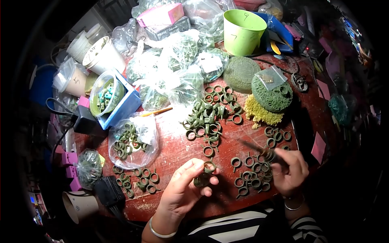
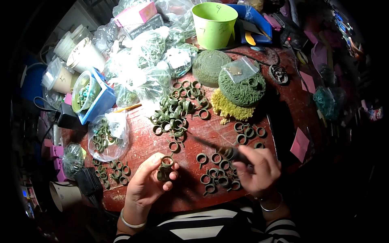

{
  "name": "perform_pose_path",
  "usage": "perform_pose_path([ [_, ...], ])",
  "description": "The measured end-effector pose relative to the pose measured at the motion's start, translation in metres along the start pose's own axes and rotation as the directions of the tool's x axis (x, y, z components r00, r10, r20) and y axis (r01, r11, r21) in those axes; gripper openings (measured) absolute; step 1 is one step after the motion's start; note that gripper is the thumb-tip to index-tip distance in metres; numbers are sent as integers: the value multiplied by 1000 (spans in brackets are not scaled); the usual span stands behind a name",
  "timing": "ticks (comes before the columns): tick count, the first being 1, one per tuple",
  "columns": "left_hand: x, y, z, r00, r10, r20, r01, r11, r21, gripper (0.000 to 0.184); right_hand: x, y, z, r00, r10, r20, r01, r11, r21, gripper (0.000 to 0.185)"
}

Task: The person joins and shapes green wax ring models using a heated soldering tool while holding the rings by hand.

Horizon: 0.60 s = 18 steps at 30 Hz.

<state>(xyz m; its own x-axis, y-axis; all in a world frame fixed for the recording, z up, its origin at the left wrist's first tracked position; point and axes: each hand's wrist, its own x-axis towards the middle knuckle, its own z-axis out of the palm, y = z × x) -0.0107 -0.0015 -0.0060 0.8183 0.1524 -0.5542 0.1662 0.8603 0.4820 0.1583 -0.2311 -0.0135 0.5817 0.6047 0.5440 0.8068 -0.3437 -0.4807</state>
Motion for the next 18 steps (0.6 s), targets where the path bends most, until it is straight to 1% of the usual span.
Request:
perform_pose_path([
  [3, 0, 0, 0, 1000, -9, -14, 9, 1000, 5, 20, 9, 3, -9, 992, 111, -60, -117, 987, -112, 28],
  [4, 0, 0, 0, 1000, -6, -9, 6, 1000, 4, 20, 11, 7, -11, 989, 118, -93, -131, 979, -154, 26],
  [6, 0, 0, 0, 1000, -6, 1, 6, 1000, 2, 20, 15, 21, -12, 986, 37, -163, -72, 975, -211, 25],
  [8, 0, 0, 1, 1000, 22, 8, -22, 1000, 9, 20, 15, 28, -11, 980, 39, -193, -86, 966, -242, 23],
  [10, -1, -2, 3, 998, 57, -24, -57, 998, 27, 20, 15, 28, -12, 975, 111, -195, -154, 962, -226, 21],
  [12, 0, -3, 3, 996, 83, -30, -81, 995, 61, 20, 16, 30, -12, 963, 141, -229, -192, 956, -220, 21],
  [16, 2, -4, 2, 997, 80, -20, -80, 996, 28, 22, 16, 31, -13, 952, 194, -235, -245, 947, -209, 22],
  [18, 2, -3, 1, 997, 83, -1, -83, 991, -109, 21, 16, 32, -13, 955, 173, -241, -224, 953, -202, 22],
])
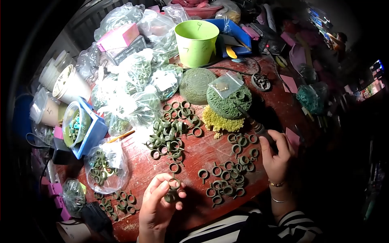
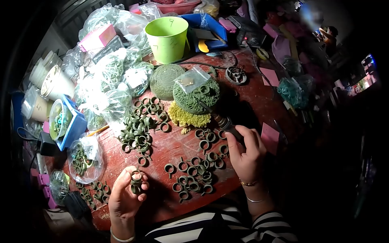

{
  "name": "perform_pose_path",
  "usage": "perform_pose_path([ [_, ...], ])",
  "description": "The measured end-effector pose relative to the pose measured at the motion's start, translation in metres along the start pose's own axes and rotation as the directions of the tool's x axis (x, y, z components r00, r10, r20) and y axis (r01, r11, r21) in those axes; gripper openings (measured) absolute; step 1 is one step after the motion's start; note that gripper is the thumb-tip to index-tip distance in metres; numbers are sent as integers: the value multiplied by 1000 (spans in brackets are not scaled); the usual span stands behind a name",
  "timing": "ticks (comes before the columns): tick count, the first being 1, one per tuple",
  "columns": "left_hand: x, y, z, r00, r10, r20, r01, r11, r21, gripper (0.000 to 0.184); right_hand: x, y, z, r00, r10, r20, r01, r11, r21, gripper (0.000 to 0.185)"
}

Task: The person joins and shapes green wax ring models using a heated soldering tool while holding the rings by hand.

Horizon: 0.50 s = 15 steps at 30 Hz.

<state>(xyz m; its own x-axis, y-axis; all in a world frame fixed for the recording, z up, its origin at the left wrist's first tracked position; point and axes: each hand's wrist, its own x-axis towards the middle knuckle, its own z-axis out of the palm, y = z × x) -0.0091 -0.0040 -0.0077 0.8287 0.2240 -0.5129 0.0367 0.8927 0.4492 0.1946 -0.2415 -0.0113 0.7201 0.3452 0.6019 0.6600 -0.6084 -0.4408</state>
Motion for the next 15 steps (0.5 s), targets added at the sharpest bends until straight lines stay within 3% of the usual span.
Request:
perform_pose_path([
  [7, 1, 1, 1, 1000, -10, 5, 10, 1000, 11, 50, -2, 3, 2, 999, 31, 15, -31, 999, 26, 23],
  [15, 0, 1, 0, 1000, -23, 5, 23, 1000, 19, 50, -2, 5, 3, 1000, 19, 17, -19, 1000, 18, 24],
])
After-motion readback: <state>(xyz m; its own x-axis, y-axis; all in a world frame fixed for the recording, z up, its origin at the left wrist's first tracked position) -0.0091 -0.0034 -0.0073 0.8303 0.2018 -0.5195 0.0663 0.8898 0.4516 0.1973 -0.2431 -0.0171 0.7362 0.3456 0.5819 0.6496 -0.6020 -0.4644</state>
